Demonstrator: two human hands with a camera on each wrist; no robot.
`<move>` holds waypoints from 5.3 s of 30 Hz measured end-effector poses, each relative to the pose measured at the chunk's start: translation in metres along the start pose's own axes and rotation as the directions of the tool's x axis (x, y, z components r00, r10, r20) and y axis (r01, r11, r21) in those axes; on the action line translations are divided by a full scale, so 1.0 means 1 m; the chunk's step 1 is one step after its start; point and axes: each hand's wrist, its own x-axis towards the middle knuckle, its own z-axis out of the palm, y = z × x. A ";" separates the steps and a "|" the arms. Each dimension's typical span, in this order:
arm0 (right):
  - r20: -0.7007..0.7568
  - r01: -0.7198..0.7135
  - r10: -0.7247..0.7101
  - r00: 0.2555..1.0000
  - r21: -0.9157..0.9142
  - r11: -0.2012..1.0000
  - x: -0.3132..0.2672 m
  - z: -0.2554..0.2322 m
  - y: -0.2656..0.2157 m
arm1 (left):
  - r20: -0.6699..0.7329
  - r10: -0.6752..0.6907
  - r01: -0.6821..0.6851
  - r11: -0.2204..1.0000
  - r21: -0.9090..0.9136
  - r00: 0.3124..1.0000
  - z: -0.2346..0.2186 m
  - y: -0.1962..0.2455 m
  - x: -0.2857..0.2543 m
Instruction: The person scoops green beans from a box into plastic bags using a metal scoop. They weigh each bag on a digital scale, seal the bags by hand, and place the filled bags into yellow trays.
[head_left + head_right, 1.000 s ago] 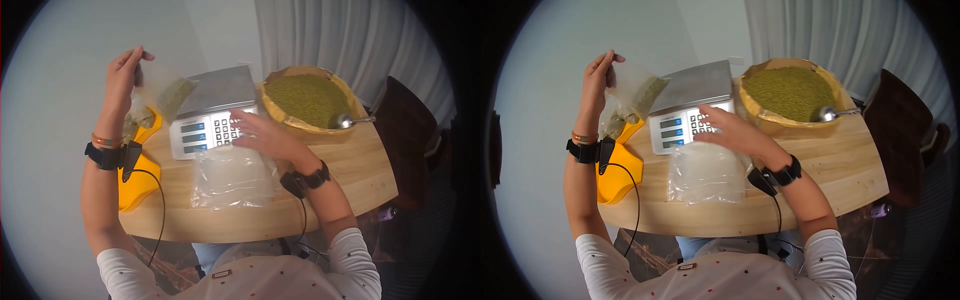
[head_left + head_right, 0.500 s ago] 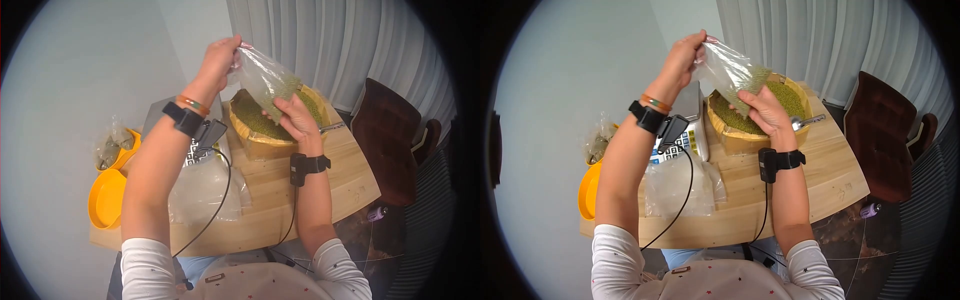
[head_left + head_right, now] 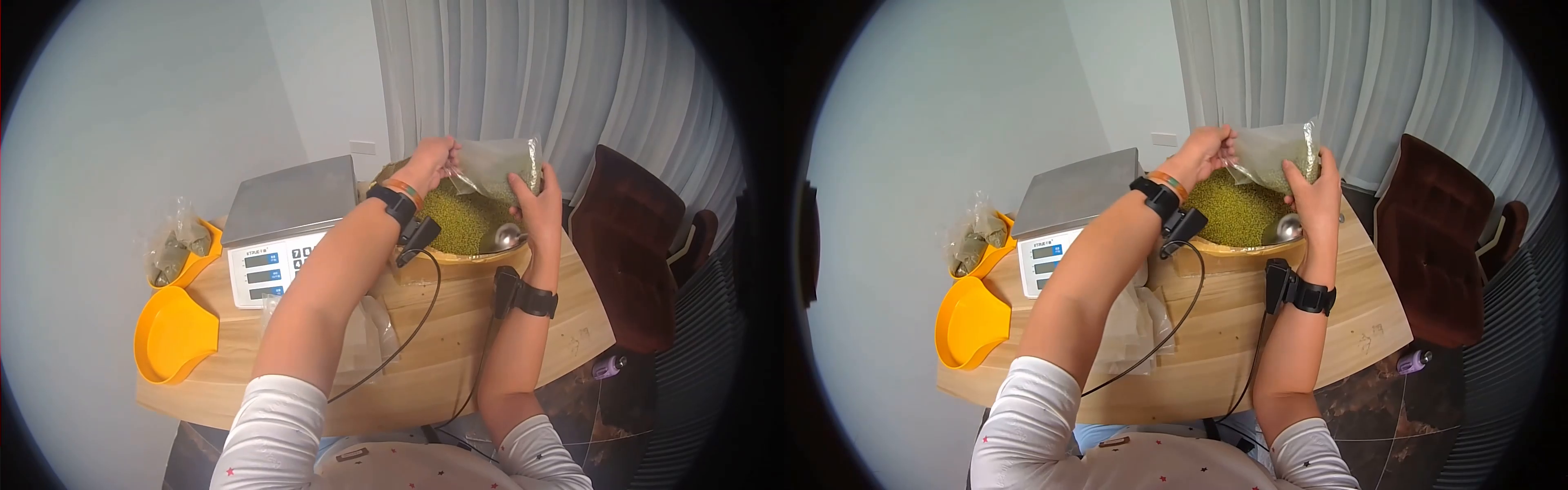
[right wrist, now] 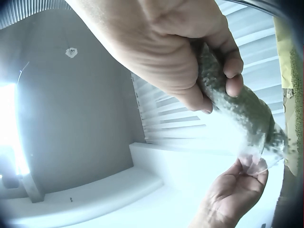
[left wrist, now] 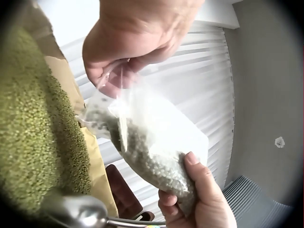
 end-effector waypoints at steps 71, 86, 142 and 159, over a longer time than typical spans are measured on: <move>0.896 0.653 -0.300 0.327 0.014 0.757 -0.090 0.047 -0.066 | -0.105 -0.047 0.090 0.890 0.448 0.993 -0.167 0.064 -0.287; 0.989 0.778 0.030 -0.146 0.096 0.620 -0.215 0.137 -0.033 | -0.149 -0.347 0.378 0.857 0.350 0.926 -0.241 -0.012 -0.364; 0.943 0.055 -0.212 0.256 0.205 0.977 -0.151 0.142 -0.040 | -0.190 0.351 -0.091 0.647 0.757 0.917 -0.211 0.185 -0.263; 0.565 -0.502 0.003 0.825 0.730 0.463 -0.048 0.089 -0.020 | 0.102 0.311 -0.319 0.800 0.508 0.945 -0.056 0.138 -0.128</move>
